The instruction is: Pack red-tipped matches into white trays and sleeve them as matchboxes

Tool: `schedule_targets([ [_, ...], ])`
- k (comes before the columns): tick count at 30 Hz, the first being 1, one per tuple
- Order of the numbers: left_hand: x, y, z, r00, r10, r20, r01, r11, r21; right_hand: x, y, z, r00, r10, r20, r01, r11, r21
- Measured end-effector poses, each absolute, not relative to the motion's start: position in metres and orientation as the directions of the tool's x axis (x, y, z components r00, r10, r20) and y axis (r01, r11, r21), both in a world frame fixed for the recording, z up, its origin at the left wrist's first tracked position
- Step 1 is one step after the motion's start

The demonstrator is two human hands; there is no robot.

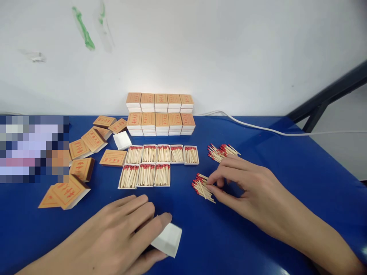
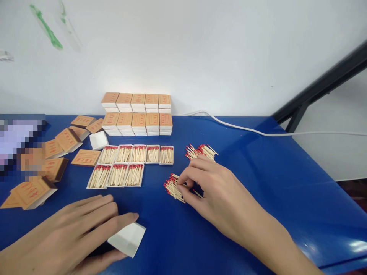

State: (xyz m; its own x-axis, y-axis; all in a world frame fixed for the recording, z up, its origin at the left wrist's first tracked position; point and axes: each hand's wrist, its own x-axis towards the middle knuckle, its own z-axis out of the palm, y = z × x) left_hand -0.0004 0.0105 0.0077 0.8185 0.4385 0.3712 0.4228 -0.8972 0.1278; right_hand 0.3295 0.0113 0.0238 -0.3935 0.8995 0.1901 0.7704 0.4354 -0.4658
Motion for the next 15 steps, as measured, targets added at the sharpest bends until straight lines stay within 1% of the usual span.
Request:
schedule_targets([
  [4,0.001,0.011,0.007,0.816,0.451,0.361,0.429,-0.892,0.146,0.327,0.013,0.023,-0.362,0.907,0.213,0.776,0.42,-0.47],
  [7,0.001,0.011,0.008,0.816,0.447,0.366,0.43,-0.893,0.131,0.322,0.012,0.023,-0.346,0.914,0.209,0.771,0.405,-0.491],
  [10,0.001,0.01,0.008,0.819,0.442,0.366,0.429,-0.895,0.12,0.319,0.009,0.022,-0.343,0.923,0.173,0.769,0.381,-0.513],
  [15,0.001,0.011,0.006,0.814,0.449,0.369,0.428,-0.893,0.142,0.321,0.008,0.025,-0.362,0.928,0.092,0.777,0.355,-0.52],
])
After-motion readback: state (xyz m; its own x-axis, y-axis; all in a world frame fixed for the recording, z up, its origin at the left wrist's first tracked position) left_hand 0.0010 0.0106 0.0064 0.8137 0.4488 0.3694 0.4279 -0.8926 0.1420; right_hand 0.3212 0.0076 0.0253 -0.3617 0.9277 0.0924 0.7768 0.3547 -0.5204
